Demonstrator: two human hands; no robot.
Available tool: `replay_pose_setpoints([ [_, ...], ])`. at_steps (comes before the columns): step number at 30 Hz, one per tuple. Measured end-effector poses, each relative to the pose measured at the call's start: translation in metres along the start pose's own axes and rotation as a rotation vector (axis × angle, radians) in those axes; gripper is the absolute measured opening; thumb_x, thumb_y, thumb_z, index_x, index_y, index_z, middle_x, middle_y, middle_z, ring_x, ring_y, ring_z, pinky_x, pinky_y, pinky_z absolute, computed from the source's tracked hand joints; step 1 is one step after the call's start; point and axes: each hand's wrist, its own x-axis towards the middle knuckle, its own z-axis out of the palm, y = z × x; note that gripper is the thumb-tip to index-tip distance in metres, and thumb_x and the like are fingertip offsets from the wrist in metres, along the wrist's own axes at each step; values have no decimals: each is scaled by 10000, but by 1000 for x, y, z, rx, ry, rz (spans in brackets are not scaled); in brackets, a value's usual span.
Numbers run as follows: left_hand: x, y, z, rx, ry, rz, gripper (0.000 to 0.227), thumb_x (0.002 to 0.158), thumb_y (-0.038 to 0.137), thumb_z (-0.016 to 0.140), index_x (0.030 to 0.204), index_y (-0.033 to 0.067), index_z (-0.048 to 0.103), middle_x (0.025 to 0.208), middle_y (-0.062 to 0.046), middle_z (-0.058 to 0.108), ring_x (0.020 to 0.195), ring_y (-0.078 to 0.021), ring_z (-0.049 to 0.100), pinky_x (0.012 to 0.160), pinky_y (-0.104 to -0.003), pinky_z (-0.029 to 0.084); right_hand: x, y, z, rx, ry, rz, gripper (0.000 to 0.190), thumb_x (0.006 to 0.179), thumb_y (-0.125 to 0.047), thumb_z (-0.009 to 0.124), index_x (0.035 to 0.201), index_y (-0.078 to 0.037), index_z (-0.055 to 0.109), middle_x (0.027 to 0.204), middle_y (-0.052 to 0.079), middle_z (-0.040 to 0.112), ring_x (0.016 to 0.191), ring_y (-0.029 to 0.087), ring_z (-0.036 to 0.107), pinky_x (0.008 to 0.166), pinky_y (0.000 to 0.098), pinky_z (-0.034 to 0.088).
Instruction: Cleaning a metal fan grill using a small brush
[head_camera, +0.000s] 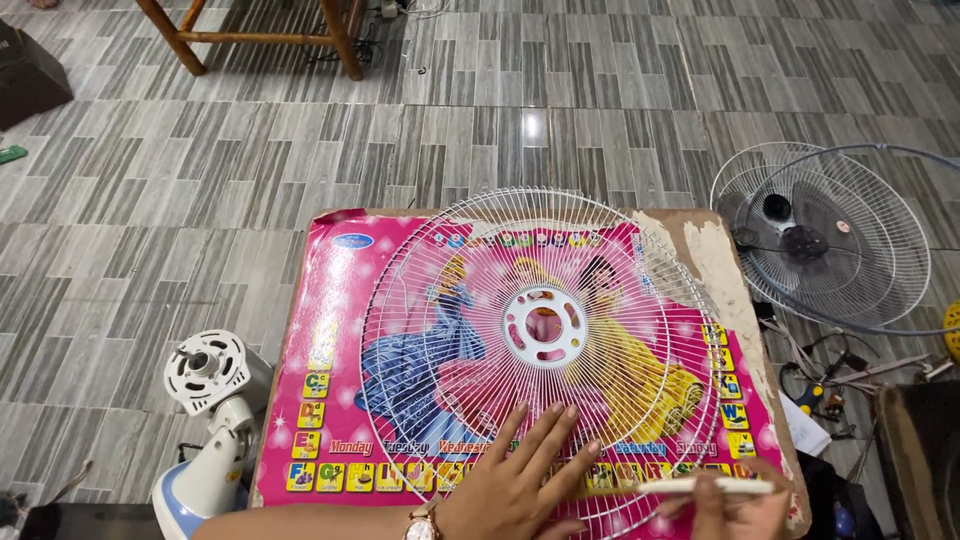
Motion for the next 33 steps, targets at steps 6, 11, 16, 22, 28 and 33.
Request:
replay_pose_setpoints([
  [6, 1, 3, -3, 1, -31, -6, 761, 1075, 523, 333, 1573, -52, 316, 1628, -337, 270, 1543, -441, 179, 1185, -638, 74, -5, 11, -3, -29, 101, 11, 339, 919, -172, 716, 1185, -1, 594, 715, 98, 668, 416, 161, 649, 372, 202, 541],
  [11, 0, 1, 1, 74, -14, 4, 783, 1088, 543, 305, 1558, -83, 337, 1636, -317, 278, 1548, -416, 192, 1202, -600, 64, 11, 3, -14, 17, 90, 69, 100, 1037, -99, 579, 1086, -12, 582, 741, 136, 657, 468, 212, 662, 392, 296, 589],
  [16, -2, 0, 5, 150, -4, -1, 791, 1079, 574, 334, 1559, -54, 353, 1633, -306, 287, 1547, -402, 211, 1203, -594, 100, -13, -20, 23, -28, 38, 10, 118, 1029, -188, 545, 983, -93, 599, 576, 74, 650, 353, 144, 622, 272, 247, 552],
  [22, -1, 0, 2, 127, -27, -6, 785, 1081, 569, 321, 1561, -52, 348, 1631, -309, 279, 1545, -404, 206, 1207, -590, 83, 16, -24, 10, 76, 202, -56, 55, 1087, -112, 517, 1111, -64, 500, 832, 65, 601, 510, 135, 594, 420, 228, 547],
  [28, 0, 3, -3, 170, -22, -12, 796, 1069, 582, 328, 1574, -34, 333, 1633, -296, 289, 1546, -390, 227, 1220, -572, 85, 3, -5, 4, -116, 108, 73, 139, 1105, -152, 494, 1014, -51, 519, 682, 100, 608, 451, 193, 609, 405, 286, 545],
  [33, 1, 3, -3, 202, -15, -10, 820, 1041, 600, 391, 1571, -25, 345, 1634, -289, 290, 1547, -385, 233, 1218, -567, 118, -14, -7, 15, -29, 56, 61, 81, 1027, -154, 557, 1030, -80, 524, 711, 73, 617, 444, 161, 617, 395, 249, 517],
])
